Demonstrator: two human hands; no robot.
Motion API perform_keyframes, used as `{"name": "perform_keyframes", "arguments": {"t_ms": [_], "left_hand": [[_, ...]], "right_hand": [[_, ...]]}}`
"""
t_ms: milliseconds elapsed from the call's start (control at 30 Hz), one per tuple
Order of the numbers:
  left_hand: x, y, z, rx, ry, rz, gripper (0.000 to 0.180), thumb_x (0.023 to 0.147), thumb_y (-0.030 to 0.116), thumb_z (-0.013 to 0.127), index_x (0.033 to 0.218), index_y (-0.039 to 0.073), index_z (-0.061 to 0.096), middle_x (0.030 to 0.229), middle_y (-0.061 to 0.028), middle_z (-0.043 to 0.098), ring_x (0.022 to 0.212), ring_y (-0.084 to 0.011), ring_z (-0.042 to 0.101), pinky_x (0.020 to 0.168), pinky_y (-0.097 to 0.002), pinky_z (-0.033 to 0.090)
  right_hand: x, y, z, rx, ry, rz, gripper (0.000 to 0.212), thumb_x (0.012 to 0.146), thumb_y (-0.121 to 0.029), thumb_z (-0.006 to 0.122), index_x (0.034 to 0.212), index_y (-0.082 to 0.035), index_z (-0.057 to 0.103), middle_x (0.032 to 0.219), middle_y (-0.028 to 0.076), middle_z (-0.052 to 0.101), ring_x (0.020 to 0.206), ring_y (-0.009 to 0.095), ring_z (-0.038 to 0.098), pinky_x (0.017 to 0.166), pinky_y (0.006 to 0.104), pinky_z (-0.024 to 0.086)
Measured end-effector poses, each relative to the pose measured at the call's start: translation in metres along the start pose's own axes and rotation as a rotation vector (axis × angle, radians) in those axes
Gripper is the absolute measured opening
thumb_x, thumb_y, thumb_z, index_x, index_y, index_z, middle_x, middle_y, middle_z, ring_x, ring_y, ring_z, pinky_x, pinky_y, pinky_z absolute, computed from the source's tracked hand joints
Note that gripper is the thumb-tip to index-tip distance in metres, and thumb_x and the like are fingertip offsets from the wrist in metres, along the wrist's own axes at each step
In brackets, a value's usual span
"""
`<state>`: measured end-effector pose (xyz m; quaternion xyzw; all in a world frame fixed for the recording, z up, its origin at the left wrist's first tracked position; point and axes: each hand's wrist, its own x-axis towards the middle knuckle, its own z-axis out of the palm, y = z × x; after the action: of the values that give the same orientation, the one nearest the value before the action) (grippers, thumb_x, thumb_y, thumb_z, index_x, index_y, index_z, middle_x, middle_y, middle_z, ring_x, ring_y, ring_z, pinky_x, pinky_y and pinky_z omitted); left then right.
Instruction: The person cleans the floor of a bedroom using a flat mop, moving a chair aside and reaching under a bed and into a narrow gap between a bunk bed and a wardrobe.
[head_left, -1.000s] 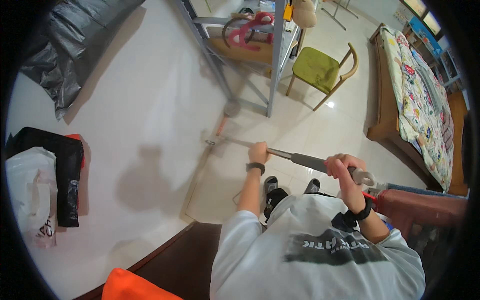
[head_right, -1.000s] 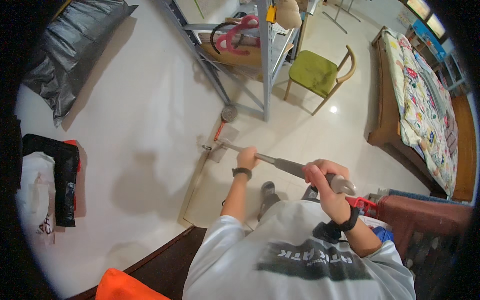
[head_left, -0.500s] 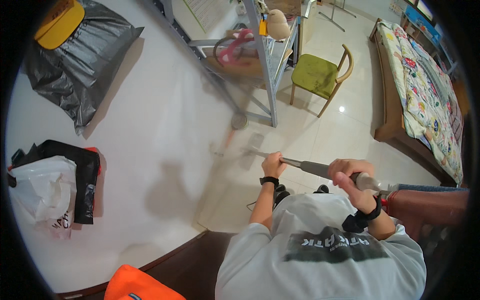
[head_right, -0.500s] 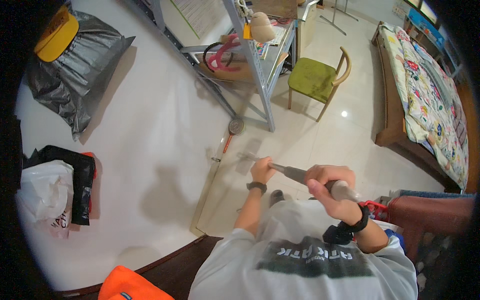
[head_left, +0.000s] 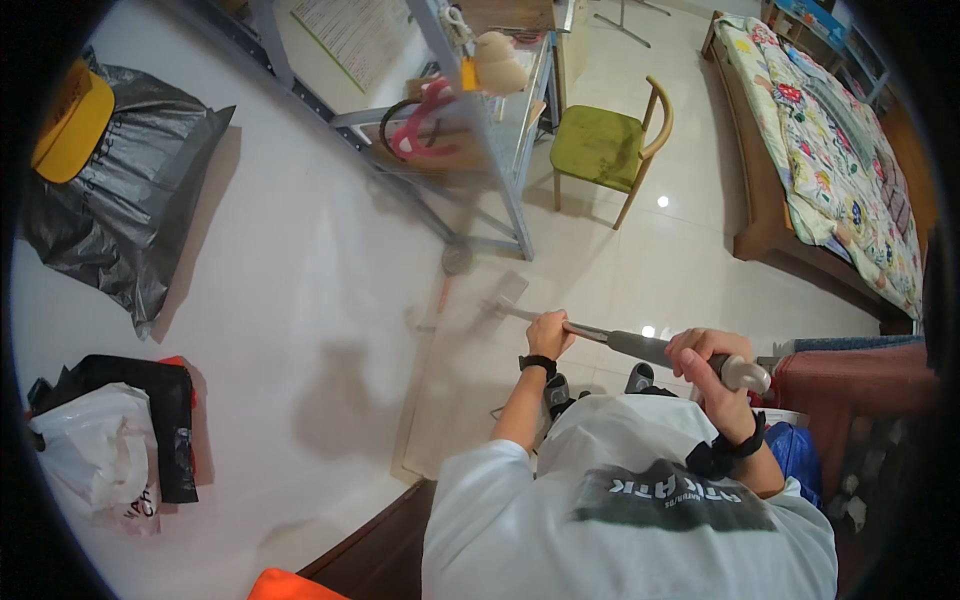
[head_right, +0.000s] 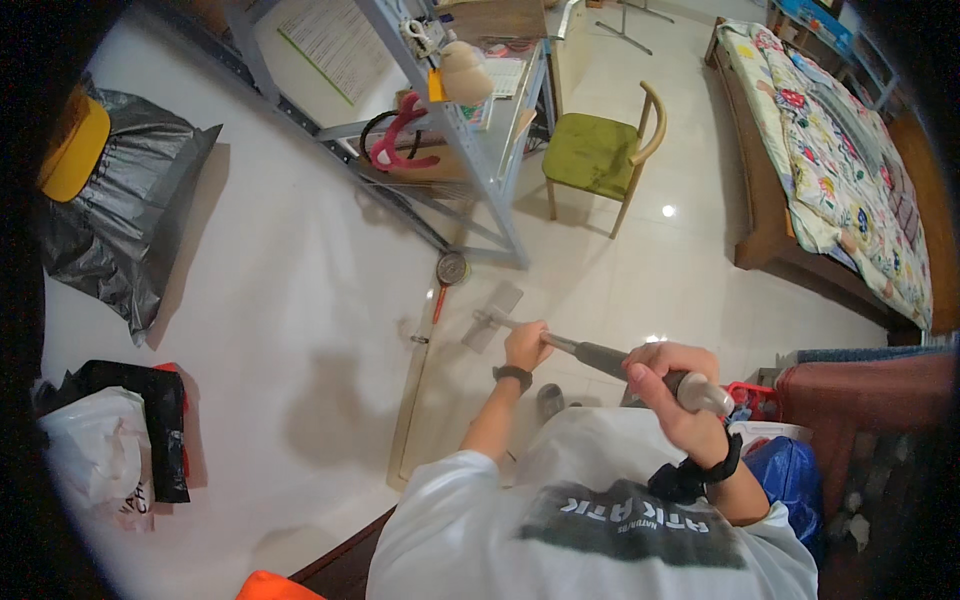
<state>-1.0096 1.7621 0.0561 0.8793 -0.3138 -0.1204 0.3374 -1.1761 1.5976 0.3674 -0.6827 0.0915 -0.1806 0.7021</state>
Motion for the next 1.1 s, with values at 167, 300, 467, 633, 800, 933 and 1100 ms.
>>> {"name": "perform_keyframes", "arguments": {"t_ms": [167, 300, 467, 633, 800, 933, 1100], "left_hand": [[0.007, 0.002, 0.009, 0.114, -0.021, -0.105, 0.012, 0.073, 0.018, 0.063, 0.073, 0.007, 0.058, 0.075, -0.0143, 0.062, 0.074, -0.0381, 0.059, 0.06, -0.0474, 0.047], [0.028, -0.012, 0.003, 0.052, 0.09, -0.139, 0.012, 0.073, 0.018, 0.066, 0.077, 0.008, 0.061, 0.077, -0.014, 0.063, 0.077, -0.0371, 0.059, 0.062, -0.0448, 0.047], [0.061, -0.025, 0.018, 0.142, 0.004, -0.164, 0.007, 0.074, 0.013, 0.064, 0.078, 0.007, 0.061, 0.085, -0.0128, 0.065, 0.081, -0.0364, 0.06, 0.067, -0.0446, 0.049], [0.057, -0.022, 0.049, 0.223, -0.126, -0.137, 0.007, 0.074, 0.012, 0.063, 0.078, 0.006, 0.063, 0.084, -0.0164, 0.064, 0.082, -0.0368, 0.06, 0.069, -0.0442, 0.05], [0.021, 0.025, 0.085, 0.192, -0.125, 0.034, 0.017, 0.078, 0.02, 0.066, 0.069, 0.006, 0.061, 0.071, -0.0176, 0.062, 0.071, -0.0386, 0.059, 0.063, -0.0466, 0.048], [-0.006, 0.124, 0.125, 0.087, -0.213, 0.169, 0.018, 0.074, 0.022, 0.068, 0.068, 0.007, 0.059, 0.067, -0.0156, 0.06, 0.071, -0.0372, 0.06, 0.064, -0.0476, 0.047], [-0.007, 0.226, 0.162, -0.096, -0.289, 0.264, 0.012, 0.07, 0.017, 0.067, 0.07, 0.008, 0.059, 0.067, -0.0159, 0.061, 0.072, -0.0388, 0.06, 0.067, -0.0485, 0.049]], "right_hand": [[0.007, 0.003, -0.012, 0.101, -0.085, -0.09, 0.029, 0.085, 0.003, 0.059, 0.06, -0.001, 0.046, 0.062, 0.009, 0.055, 0.063, 0.021, 0.053, 0.065, 0.0326, 0.047], [0.011, 0.023, -0.013, 0.089, -0.149, -0.115, 0.027, 0.085, 0.004, 0.058, 0.062, -0.001, 0.045, 0.062, 0.009, 0.053, 0.063, 0.021, 0.05, 0.07, 0.0339, 0.047], [0.012, 0.063, -0.018, 0.042, -0.094, -0.133, 0.025, 0.085, 0.003, 0.059, 0.064, -0.001, 0.045, 0.063, 0.006, 0.052, 0.064, 0.02, 0.051, 0.079, 0.0366, 0.049], [-0.013, 0.069, -0.043, 0.018, 0.042, -0.03, 0.027, 0.086, 0.003, 0.058, 0.061, -0.001, 0.047, 0.065, 0.008, 0.055, 0.067, 0.018, 0.054, 0.083, 0.0371, 0.049], [-0.044, 0.016, -0.075, -0.068, 0.134, 0.061, 0.025, 0.084, 0.005, 0.058, 0.063, 0.001, 0.046, 0.065, 0.008, 0.056, 0.069, 0.019, 0.056, 0.073, 0.0322, 0.048], [-0.069, -0.053, -0.125, -0.078, 0.289, 0.104, 0.026, 0.082, 0.003, 0.057, 0.06, -0.002, 0.045, 0.064, 0.01, 0.057, 0.064, 0.016, 0.056, 0.066, 0.0291, 0.046], [-0.085, -0.087, -0.191, -0.155, 0.334, -0.016, 0.026, 0.08, -0.003, 0.06, 0.058, -0.003, 0.046, 0.057, 0.008, 0.054, 0.054, 0.017, 0.052, 0.065, 0.032, 0.047]]}}
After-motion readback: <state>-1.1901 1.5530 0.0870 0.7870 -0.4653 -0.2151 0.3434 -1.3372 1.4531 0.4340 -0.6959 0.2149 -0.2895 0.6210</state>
